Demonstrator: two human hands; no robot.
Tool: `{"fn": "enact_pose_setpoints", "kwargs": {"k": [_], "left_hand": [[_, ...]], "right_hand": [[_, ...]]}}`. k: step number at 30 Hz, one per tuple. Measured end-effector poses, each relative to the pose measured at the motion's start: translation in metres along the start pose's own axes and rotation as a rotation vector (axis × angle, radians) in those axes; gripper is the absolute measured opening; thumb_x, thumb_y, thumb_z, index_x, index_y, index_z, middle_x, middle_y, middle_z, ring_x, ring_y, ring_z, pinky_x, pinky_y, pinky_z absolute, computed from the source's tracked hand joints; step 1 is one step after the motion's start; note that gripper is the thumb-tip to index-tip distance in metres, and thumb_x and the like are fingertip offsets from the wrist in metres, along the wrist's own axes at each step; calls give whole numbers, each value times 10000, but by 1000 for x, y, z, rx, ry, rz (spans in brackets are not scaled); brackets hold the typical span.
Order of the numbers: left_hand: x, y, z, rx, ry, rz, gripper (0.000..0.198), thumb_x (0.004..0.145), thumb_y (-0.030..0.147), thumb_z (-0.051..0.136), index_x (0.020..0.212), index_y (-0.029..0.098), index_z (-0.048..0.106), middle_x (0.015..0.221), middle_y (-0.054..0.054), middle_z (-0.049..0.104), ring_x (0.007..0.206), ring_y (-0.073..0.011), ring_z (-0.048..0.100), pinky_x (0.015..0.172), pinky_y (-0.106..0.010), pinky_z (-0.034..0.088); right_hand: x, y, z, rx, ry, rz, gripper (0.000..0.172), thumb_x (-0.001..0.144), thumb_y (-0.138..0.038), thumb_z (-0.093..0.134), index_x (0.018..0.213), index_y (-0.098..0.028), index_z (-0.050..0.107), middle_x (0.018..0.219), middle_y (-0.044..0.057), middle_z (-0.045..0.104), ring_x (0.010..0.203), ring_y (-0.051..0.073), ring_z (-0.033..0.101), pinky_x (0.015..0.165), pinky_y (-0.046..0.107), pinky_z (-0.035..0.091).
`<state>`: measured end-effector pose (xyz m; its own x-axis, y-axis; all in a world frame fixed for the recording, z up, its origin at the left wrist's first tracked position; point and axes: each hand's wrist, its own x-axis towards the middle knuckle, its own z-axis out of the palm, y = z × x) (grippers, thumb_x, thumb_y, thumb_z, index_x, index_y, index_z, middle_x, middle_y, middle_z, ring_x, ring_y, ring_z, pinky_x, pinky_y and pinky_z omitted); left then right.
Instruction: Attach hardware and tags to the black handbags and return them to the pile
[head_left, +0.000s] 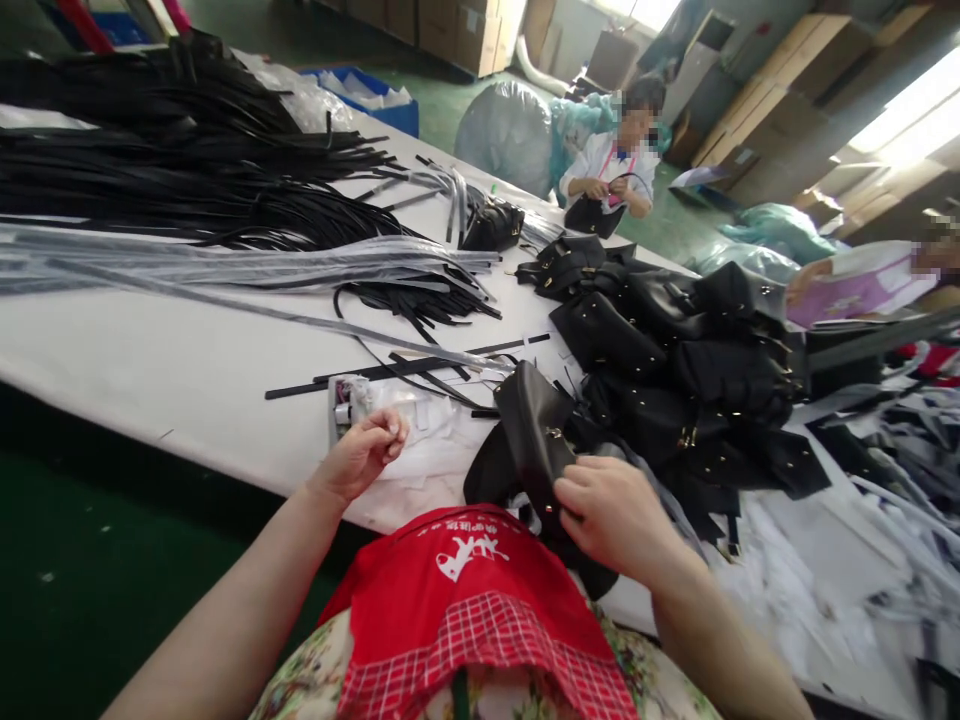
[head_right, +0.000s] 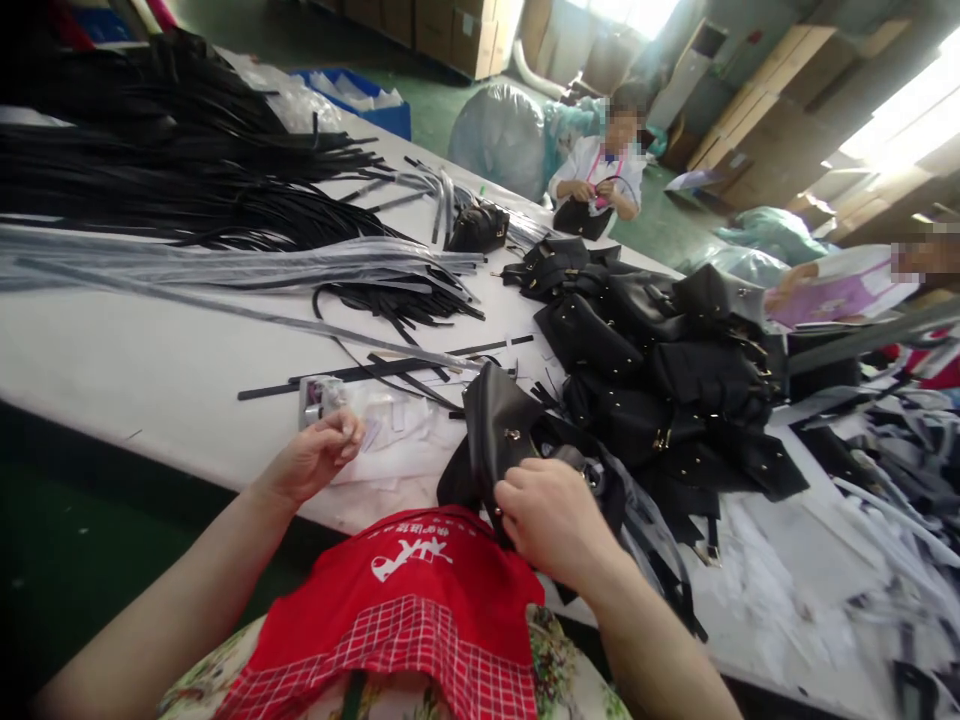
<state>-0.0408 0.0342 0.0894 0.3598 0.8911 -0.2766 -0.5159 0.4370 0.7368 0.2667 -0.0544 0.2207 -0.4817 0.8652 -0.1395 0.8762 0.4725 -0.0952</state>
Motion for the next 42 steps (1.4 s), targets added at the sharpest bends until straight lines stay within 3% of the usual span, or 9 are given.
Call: {"fn": "enact_pose_setpoints", "kwargs": {"k": [4,8,14,19,24,28,32,35,42], "left_hand": [[6,-10,6,46,-16,-56,106,601,88,592,640,159,523,631,16,510,479,-58,396,415,-161,286],[8,-15,9,176,4,-79,163,736,248,630,656,155,524,619,11,516,497,-70,402,424,-175,286],[7,-21,14,331,65,-132,284,729,300,715,665,171,470,601,37,553,483,-59,436,443,-167,300],[17,-25,21,347,11,-152,254,698,261,703,706,191,460,598,40,576,473,-74,468,432,-173,318],[25,-25,23,385,8,-174,169,666,193,620,719,197,460,540,59,529,427,-64,407,413,-169,269],[29,-37,27,481,13,-213,108,643,229,539,706,194,459,515,66,465,415,-65,369,425,-184,259],[45,-68,34,781,41,-321,213,727,401,393,628,214,407,483,58,379,399,-93,355,420,-221,273],[66,-93,36,956,91,-335,381,782,532,369,562,221,390,469,42,370,423,-112,377,444,-243,292],[94,-113,14,1314,172,-335,339,721,446,609,507,205,504,568,-58,565,695,-225,579,592,-290,363]], "right_hand": [[31,-8,96,56,-426,171,197,866,-116,497,841,-132,691,893,147,694,885,219,618,717,297,406],[29,18,163,125,-514,300,114,804,-219,636,798,-136,714,844,129,715,814,237,660,668,283,438],[24,82,162,256,-300,539,301,933,-416,463,923,-211,684,962,44,704,891,168,637,756,247,427],[32,145,164,268,-168,842,382,913,-323,483,1162,-59,599,1182,207,609,1086,268,568,870,325,406],[34,171,162,483,-270,794,320,856,-344,585,952,-56,687,850,112,693,782,214,632,670,269,441],[47,137,145,597,-248,618,297,891,-387,538,894,-134,696,834,45,685,792,182,615,692,246,430],[77,66,133,344,-136,269,237,922,-297,485,893,-164,679,936,88,663,938,210,584,848,298,399],[99,21,135,214,-227,90,256,912,-186,430,933,-135,680,929,129,661,945,239,584,858,340,395],[102,-4,154,294,-389,-2,217,847,-171,528,868,-213,739,852,71,711,850,208,638,773,286,435]]}}
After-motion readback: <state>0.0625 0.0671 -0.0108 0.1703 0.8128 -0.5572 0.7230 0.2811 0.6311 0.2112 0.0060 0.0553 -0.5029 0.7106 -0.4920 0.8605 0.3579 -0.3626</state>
